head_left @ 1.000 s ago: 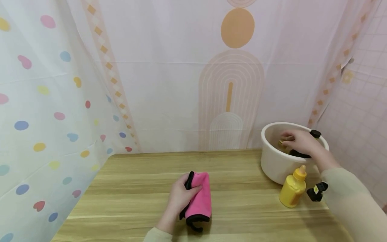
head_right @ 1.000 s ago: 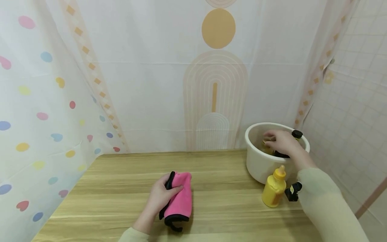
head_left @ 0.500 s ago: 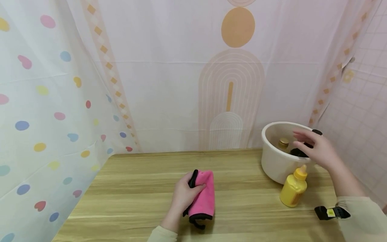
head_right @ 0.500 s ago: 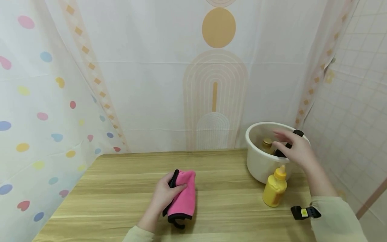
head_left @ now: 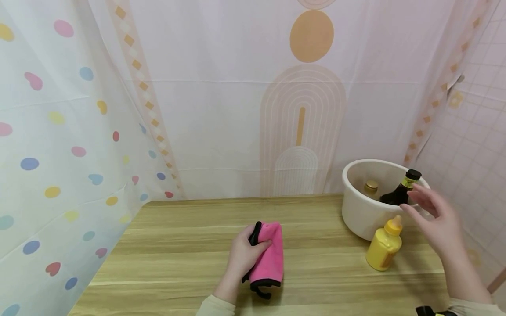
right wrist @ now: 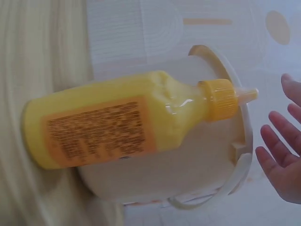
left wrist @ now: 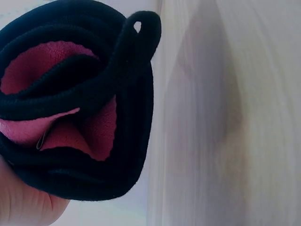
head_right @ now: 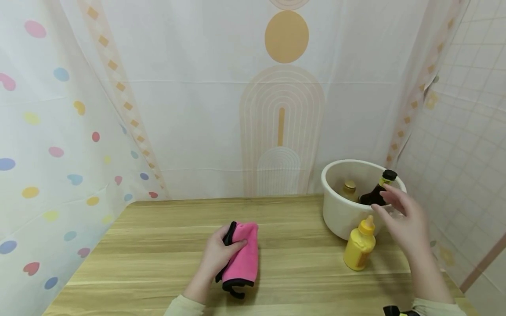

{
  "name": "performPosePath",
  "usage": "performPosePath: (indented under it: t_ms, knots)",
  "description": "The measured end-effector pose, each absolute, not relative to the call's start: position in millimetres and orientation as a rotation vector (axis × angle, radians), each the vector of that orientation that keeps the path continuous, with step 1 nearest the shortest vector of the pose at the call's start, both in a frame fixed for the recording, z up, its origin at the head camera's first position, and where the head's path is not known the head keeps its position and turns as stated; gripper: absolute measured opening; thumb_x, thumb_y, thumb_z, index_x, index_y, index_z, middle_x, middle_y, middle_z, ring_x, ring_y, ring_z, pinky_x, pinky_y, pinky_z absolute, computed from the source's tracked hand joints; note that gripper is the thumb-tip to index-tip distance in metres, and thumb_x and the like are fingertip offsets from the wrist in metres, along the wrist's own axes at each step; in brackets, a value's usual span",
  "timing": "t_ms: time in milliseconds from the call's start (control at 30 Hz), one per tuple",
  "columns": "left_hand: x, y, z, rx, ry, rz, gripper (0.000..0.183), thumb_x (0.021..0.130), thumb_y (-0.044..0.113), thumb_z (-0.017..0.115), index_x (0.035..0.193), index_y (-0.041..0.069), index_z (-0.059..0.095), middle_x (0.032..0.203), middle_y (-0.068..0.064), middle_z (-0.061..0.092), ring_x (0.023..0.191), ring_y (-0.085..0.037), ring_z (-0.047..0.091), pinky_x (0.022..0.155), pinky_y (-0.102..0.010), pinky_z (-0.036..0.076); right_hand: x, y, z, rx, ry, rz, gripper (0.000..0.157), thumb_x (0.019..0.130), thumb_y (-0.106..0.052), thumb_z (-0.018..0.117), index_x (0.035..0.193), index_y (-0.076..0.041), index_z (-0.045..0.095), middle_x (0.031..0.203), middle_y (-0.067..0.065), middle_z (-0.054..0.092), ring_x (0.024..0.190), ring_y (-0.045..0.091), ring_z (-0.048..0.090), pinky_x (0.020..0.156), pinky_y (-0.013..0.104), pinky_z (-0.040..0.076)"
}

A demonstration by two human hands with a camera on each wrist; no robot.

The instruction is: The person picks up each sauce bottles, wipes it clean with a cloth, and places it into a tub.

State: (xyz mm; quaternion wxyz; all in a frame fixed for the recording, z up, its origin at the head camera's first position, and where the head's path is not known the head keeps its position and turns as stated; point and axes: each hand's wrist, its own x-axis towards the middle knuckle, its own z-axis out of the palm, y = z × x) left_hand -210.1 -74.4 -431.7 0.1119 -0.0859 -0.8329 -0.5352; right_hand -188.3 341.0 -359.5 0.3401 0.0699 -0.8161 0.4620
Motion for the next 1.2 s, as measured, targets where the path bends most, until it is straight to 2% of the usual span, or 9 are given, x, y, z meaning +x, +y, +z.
performPosePath:
  t_ms: [233,467,600,833,1000,1200]
  knots:
    - [-209.5,-73.9,-432.1,-0.267,-2.437,-1.566,0.033,0.078,0.014,0.083,0.108,0.009,0.070,0.102,-0.009,0.070,0.091,-0.022,0.063,0.080,-0.041,0.052,-175.1,335.1,-375.2,0.035,-2.044,1.274,0.053,0.084,0.009,0.073,0.133,-0.006,0.059,0.109,-0.022,0.061,0.100,-0.005,0.057,0.085,0.006,0.042]
    - [-207.9,-72.6,-433.4,-0.269,-2.435,-1.545,0.030,0.078,0.013,0.082,0.106,0.010,0.070,0.099,-0.007,0.070,0.088,-0.019,0.063,0.078,-0.039,0.052,-170.1,322.5,-394.2,-0.057,-1.987,1.324,0.048,0.081,0.014,0.072,0.126,0.001,0.061,0.104,-0.018,0.063,0.094,-0.001,0.060,0.082,0.008,0.045]
    - [-207.8,-71.5,-433.8,-0.268,-2.439,-1.560,0.029,0.079,0.014,0.083,0.105,0.009,0.070,0.098,-0.007,0.070,0.087,-0.019,0.063,0.077,-0.039,0.052,-169.8,317.8,-406.1,-0.032,-2.037,1.311,0.044,0.083,0.009,0.074,0.124,0.003,0.059,0.103,-0.020,0.061,0.093,-0.004,0.058,0.081,0.007,0.045]
    - [-208.6,-69.3,-436.6,-0.267,-2.452,-1.584,0.029,0.079,0.013,0.083,0.104,0.009,0.069,0.098,-0.007,0.069,0.087,-0.019,0.063,0.078,-0.040,0.052,-172.2,313.4,-417.9,-0.033,-2.131,1.211,0.047,0.084,0.000,0.077,0.126,0.007,0.056,0.106,-0.028,0.053,0.095,-0.011,0.052,0.082,0.004,0.041]
    - [-205.9,-67.4,-436.9,-0.264,-2.445,-1.592,0.032,0.078,0.013,0.084,0.105,0.008,0.070,0.098,-0.008,0.070,0.088,-0.020,0.063,0.079,-0.040,0.052,-173.3,309.8,-421.0,-0.096,-2.188,1.177,0.048,0.084,-0.006,0.078,0.126,0.006,0.057,0.102,-0.032,0.049,0.091,-0.016,0.048,0.080,0.002,0.039]
    - [-205.8,-67.4,-438.9,-0.278,-2.438,-1.606,0.032,0.077,0.012,0.084,0.105,0.007,0.069,0.098,-0.008,0.070,0.088,-0.020,0.063,0.078,-0.040,0.052,-177.2,307.0,-424.1,-0.088,-2.197,1.143,0.044,0.083,-0.004,0.079,0.122,0.004,0.060,0.096,-0.033,0.049,0.085,-0.017,0.048,0.076,0.003,0.040]
